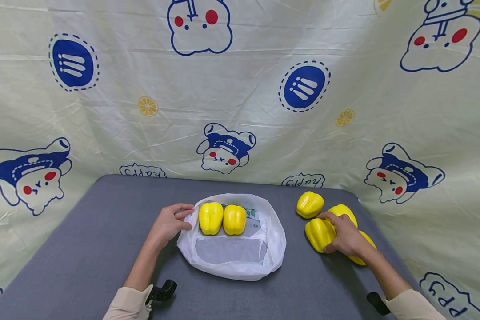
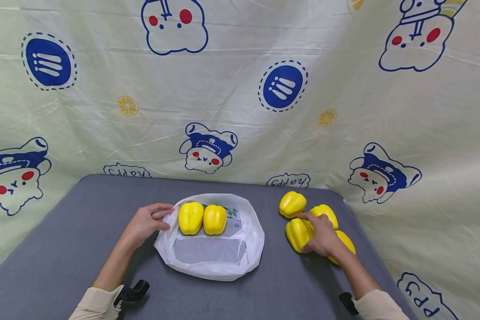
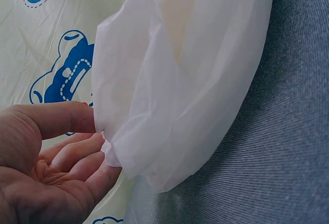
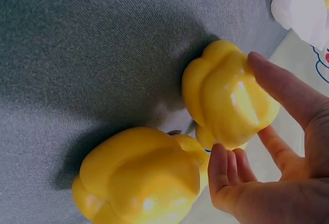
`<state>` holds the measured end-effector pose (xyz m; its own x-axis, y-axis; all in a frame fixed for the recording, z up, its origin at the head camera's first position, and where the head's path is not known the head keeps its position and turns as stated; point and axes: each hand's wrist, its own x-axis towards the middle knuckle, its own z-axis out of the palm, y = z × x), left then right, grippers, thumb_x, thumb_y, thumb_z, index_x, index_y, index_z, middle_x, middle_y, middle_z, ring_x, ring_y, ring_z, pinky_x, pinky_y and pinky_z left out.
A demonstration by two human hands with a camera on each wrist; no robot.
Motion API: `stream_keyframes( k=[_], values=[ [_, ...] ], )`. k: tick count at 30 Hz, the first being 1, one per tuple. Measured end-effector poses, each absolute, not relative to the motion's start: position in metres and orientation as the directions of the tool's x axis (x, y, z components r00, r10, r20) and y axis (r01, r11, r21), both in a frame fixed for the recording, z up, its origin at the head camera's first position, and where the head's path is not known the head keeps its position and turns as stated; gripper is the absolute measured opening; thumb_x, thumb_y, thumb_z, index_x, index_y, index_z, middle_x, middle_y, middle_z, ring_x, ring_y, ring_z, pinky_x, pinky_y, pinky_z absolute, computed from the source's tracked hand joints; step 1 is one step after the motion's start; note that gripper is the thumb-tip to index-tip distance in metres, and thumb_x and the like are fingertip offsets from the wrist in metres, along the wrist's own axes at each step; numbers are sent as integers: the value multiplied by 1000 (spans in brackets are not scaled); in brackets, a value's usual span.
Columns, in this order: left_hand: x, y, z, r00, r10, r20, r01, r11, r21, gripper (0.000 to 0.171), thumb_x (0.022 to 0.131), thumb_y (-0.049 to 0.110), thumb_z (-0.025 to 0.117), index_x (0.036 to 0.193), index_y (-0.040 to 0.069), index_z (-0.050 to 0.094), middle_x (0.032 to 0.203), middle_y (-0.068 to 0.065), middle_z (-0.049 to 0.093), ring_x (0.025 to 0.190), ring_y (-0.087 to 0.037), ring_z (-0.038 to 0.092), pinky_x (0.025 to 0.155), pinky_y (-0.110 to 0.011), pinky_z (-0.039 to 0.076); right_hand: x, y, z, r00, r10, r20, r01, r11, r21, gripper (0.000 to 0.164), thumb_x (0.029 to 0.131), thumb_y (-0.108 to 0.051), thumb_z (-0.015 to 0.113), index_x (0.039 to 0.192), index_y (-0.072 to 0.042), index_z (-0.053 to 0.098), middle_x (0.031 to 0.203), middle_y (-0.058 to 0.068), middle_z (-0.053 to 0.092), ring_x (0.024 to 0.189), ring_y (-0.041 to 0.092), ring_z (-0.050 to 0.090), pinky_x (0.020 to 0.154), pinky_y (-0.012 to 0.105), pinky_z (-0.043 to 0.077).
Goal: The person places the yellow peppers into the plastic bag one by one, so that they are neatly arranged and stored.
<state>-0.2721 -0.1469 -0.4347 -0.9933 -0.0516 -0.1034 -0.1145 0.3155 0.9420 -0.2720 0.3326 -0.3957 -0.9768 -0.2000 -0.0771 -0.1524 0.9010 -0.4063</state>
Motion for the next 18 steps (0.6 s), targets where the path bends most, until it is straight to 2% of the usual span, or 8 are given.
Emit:
stream_keyframes(
  k=[6,12,18],
  values=[
    [-272,-147,-436,-993,-50,-103,-114,311,943,54,82,-10,70,134,5,63,131,-16,69,133,-37,57,104,-46,48,-273,331,-404,-977,-212,-4,-195,906,-376,90,62,-24,94,138,-3,52,132,31,52,117,46,48,91,64,44],
    [-273,-147,-437,-994,-50,-98,-109,306,946,55,81,-11,70,134,4,63,130,-16,69,133,-37,57,104,-47,48,-272,328,-408,-973,-230,-2,-211,898,-386,93,64,-23,94,142,-2,46,138,27,55,115,42,55,95,67,44],
    [-273,-148,-437,-994,-54,-93,-105,305,946,54,81,-10,70,133,4,64,130,-17,70,132,-38,58,104,-47,48,-269,325,-408,-968,-247,38,-243,893,-379,92,63,-24,95,140,-3,51,136,26,57,116,42,55,95,67,44]
  ],
)
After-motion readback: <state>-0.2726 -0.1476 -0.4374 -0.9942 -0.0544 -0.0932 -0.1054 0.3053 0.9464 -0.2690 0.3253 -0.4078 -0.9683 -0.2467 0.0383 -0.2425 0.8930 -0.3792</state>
